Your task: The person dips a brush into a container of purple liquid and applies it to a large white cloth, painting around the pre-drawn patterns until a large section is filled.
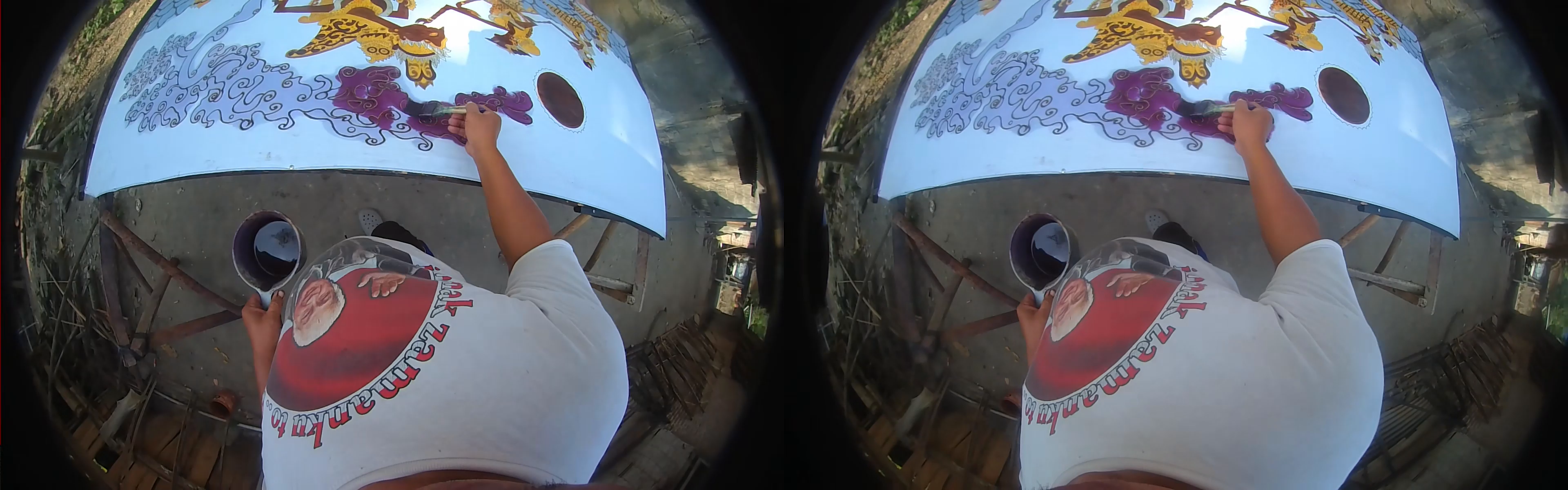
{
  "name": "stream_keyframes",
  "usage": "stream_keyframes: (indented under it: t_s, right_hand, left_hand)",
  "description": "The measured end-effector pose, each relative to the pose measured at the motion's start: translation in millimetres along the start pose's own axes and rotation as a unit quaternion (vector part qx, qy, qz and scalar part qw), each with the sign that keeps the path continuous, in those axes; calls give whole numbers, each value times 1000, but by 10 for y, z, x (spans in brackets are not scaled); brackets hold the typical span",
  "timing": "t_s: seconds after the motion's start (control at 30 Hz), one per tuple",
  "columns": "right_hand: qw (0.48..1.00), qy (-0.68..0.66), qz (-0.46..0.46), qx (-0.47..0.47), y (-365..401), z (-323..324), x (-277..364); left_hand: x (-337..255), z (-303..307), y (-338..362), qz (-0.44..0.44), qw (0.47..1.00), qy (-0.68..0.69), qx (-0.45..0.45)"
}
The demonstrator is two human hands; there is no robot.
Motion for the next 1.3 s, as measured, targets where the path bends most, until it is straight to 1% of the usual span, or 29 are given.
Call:
stream_keyframes:
  t_s: [0.03,0.07,0.13,0.2,0.27,0.33,0.37,0.4,0.43,0.5,0.53,0.6,0.63,0.7,0.73,0.8,0.83,0.9,0.93,0.97,1.03,1.07,1.1,1.17,1.2,1.23,1.27,1.3]
  right_hand:
    - [999,-33,-3,-2,2,3,-41]
    - [999,-33,-2,-1,-27,-70,-55]
    - [997,-81,-11,-16,-128,-372,-70]
    - [996,-87,-18,0,-101,-750,48]
    - [995,-93,-26,13,-80,-903,149]
    - [996,21,29,85,-44,-1002,270]
    - [996,20,26,84,-53,-911,308]
    - [991,85,27,101,-81,-726,364]
    - [981,150,30,119,-124,-532,385]
    - [971,210,25,108,-244,-89,344]
    - [970,214,26,111,-306,76,294]
    - [988,130,33,81,-353,297,170]
    - [987,132,33,81,-351,250,107]
    - [993,9,18,113,-288,48,-10]
    - [993,11,15,113,-214,-23,7]
    - [973,76,25,217,-81,-199,96]
    - [973,76,22,217,-94,-136,131]
    - [953,177,43,241,-202,69,243]
    - [951,206,31,230,-255,180,284]
    - [950,207,29,230,-267,187,269]
    - [970,124,45,202,-271,223,244]
    - [965,86,44,243,-241,129,190]
    - [965,86,44,243,-205,114,214]
    - [943,145,34,296,-116,63,243]
    - [943,145,33,297,-146,101,254]
    - [942,174,34,287,-210,191,283]
    - [939,203,35,275,-255,253,293]
    - [939,204,34,274,-239,247,282]
  left_hand:
    - [-15,-8,7,1,1000,1,-1]
    - [-43,-22,12,-1,1000,-4,2]
    - [-30,-14,23,-5,1000,-10,4]
    - [82,26,-1,21,1000,-4,4]
    - [138,38,-16,17,1000,-2,10]
    - [72,25,-16,14,1000,-3,14]
    - [35,30,-1,8,999,-31,18]
    - [-4,20,13,3,998,-59,22]
    - [-7,16,20,6,998,-59,21]
    - [-16,11,44,0,1000,-21,15]
    - [-34,11,63,3,1000,-17,11]
    - [-66,22,98,16,999,-29,-1]
    - [-40,22,94,16,999,-27,-2]
    - [45,62,72,26,1000,-8,-3]
    - [103,90,56,29,1000,-8,-3]
    - [178,138,-1,1,1000,-6,-2]
    - [135,128,11,4,1000,-7,-2]
    - [57,111,16,21,1000,-2,8]
    - [79,117,6,22,1000,-2,8]
    - [111,133,-4,15,1000,-1,7]
    - [156,138,-14,12,1000,2,7]
    - [164,136,-25,6,1000,-5,8]
    - [124,117,-26,0,1000,-12,8]
    - [36,106,-7,9,999,-31,5]
    - [-2,104,5,16,999,-49,4]
    - [13,112,3,16,999,-50,4]
    - [34,116,-4,5,999,-44,7]
    - [51,119,-3,-4,999,-39,10]
Point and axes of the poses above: each hand's wrist, its own y-axis away from the middle knuckle, its own z-axis out of the back of the hand, x = y × z, the point moved 4 cm from there along -y, towards the middle knuckle, and after that the axes turned 15 degrees about y, right-handed, at the moved point
